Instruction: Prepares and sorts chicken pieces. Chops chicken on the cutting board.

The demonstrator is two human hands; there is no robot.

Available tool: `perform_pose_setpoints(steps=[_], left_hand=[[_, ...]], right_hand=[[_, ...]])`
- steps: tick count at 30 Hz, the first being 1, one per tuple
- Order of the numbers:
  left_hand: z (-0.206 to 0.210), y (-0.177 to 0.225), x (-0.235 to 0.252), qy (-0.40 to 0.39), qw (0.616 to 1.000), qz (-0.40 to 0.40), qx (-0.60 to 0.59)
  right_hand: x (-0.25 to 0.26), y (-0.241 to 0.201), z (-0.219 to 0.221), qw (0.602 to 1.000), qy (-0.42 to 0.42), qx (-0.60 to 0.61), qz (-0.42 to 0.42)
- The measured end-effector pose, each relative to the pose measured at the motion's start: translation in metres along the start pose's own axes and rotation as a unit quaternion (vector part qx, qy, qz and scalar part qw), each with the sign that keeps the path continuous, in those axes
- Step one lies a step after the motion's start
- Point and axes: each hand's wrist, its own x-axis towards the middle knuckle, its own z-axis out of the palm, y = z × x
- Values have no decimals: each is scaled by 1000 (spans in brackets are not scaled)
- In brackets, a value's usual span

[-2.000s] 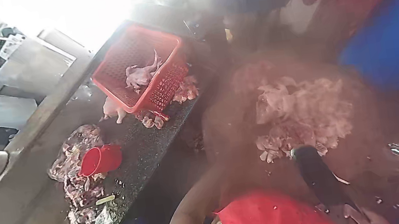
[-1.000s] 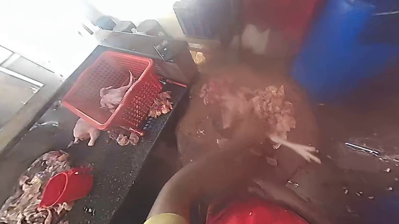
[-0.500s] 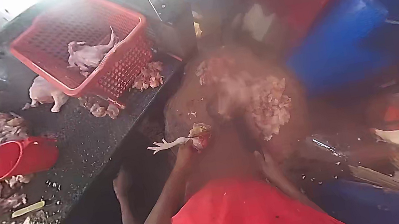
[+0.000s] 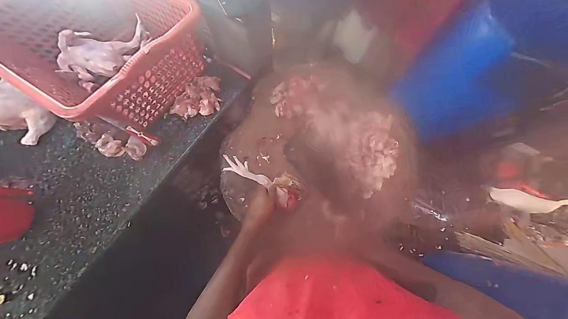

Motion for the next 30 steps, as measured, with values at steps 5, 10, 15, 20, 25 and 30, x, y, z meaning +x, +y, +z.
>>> perform_pose_setpoints(steps=[5, 10, 15, 20, 25, 30], left_hand=[[-15, -32, -3, 59, 998, -13, -10], [-32, -64, -18, 5, 999, -44, -27], [-5, -59, -37, -95, 995, -14, 40], [29, -56, -45, -116, 993, -35, 18], [28, -57, -47, -93, 995, -41, -1], [18, -70, -51, -61, 997, -3, -35]], right_hand=[[0, 48, 16, 899, -285, -126, 307], [-13, 36, -1, 952, -173, -89, 235], [-21, 64, -4, 907, -216, -68, 354], [-4, -7, -12, 963, -168, 46, 205], [-6, 0, 11, 979, -175, -70, 76], [3, 38, 16, 889, -317, -130, 304]])
